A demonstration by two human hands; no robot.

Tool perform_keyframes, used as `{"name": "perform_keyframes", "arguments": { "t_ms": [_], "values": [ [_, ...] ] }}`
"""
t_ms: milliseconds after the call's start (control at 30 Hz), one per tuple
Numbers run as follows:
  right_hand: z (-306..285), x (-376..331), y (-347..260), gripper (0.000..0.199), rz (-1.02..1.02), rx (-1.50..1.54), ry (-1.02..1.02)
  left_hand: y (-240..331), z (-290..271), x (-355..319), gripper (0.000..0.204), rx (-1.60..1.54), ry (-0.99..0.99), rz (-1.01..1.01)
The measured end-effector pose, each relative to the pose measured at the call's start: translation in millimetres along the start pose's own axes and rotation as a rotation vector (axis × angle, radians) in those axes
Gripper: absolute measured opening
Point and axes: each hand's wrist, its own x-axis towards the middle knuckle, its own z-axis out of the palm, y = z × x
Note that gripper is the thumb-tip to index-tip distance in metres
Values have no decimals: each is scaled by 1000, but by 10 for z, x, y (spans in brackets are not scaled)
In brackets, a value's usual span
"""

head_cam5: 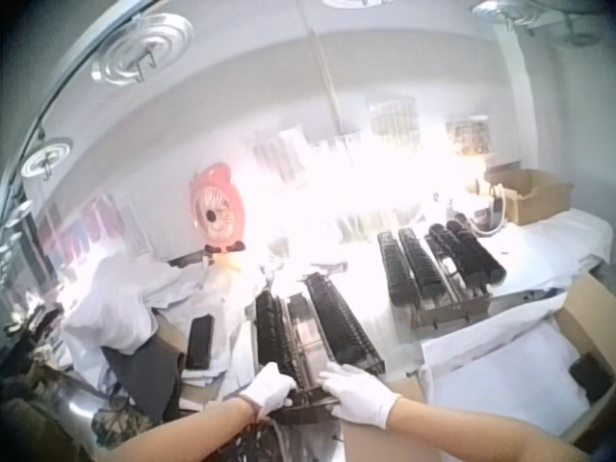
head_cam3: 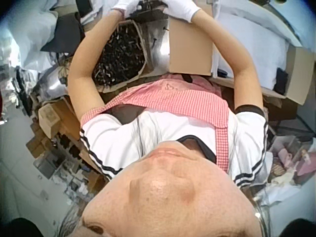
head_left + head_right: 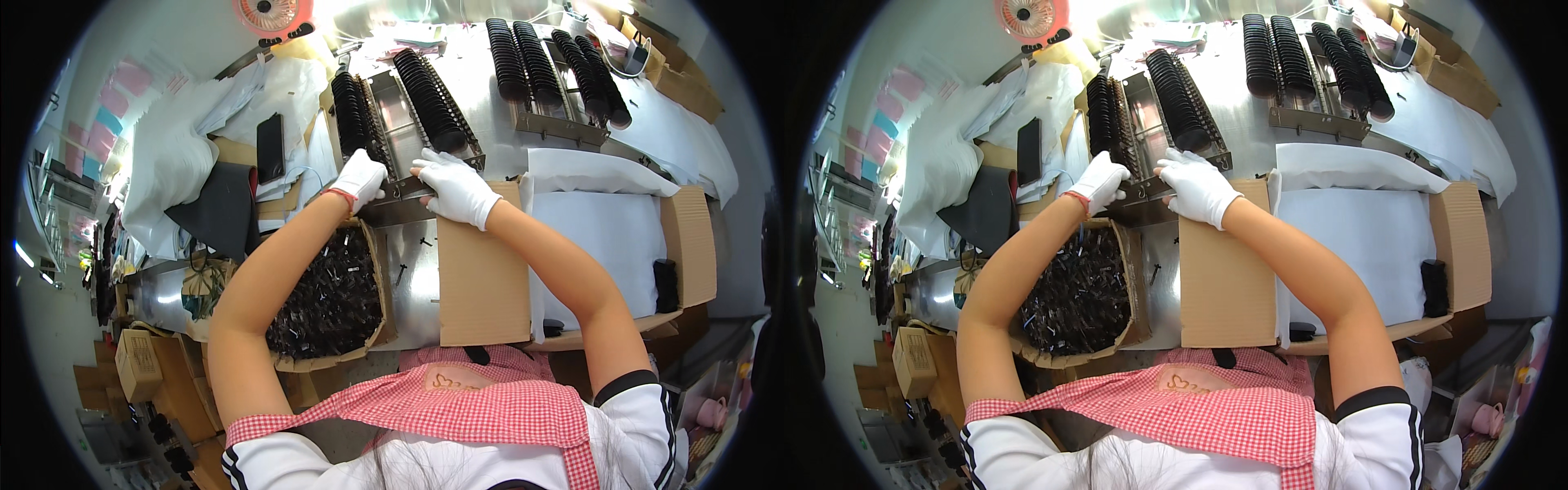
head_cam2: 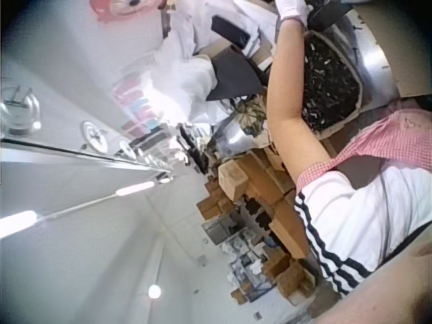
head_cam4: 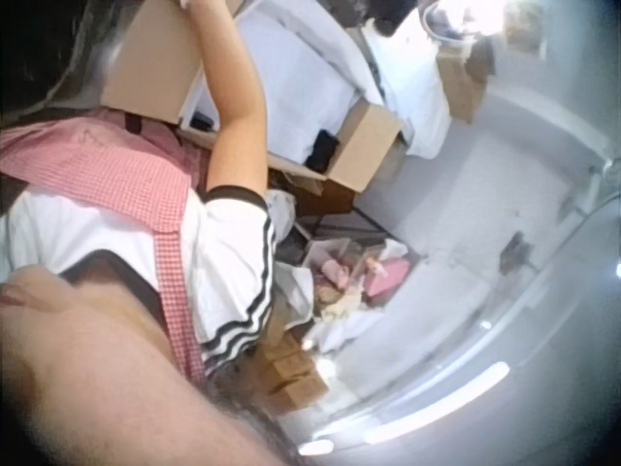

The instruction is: The person repeatedly picks small black components from a metal rack and places them into a cardboard box lined with white paper. The person handles the components one at a time, occasionally adjusting the rack or the box contents.

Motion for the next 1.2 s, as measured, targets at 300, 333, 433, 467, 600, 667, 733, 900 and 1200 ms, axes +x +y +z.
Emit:
{"name": "perform_keyframes", "arguments": {
  "t_ms": [300, 333, 433, 467, 600, 667, 733, 900, 1200],
  "values": [
    [-223, 72, -409, 92, 25, 153, 278, 105, -281, -518, 28, 970, 208, 469],
    [-168, 85, -532, 99, -23, 160, 399, 109, -274, -609, 29, 889, 170, 524],
    [20, 140, -853, 100, 56, 436, 380, 111, -196, -798, 32, 773, -20, 654],
    [64, 157, -901, 95, 101, 545, 352, 96, -198, -823, 32, 834, -109, 722],
    [98, 144, -747, 59, 108, 471, 345, -26, -533, -606, 45, 633, -511, 638],
    [70, 116, -569, 45, 137, 378, 347, -78, -687, -295, 53, 464, -344, 648],
    [60, 148, -415, 42, 156, 357, 288, -95, -748, 109, 72, 530, 150, 662],
    [73, 322, -136, 41, 93, 374, 131, -41, -816, 721, 81, 766, 219, 649],
    [97, 366, 97, 43, -45, 469, 64, -137, -519, 1123, 36, 590, -108, 586]
  ]
}}
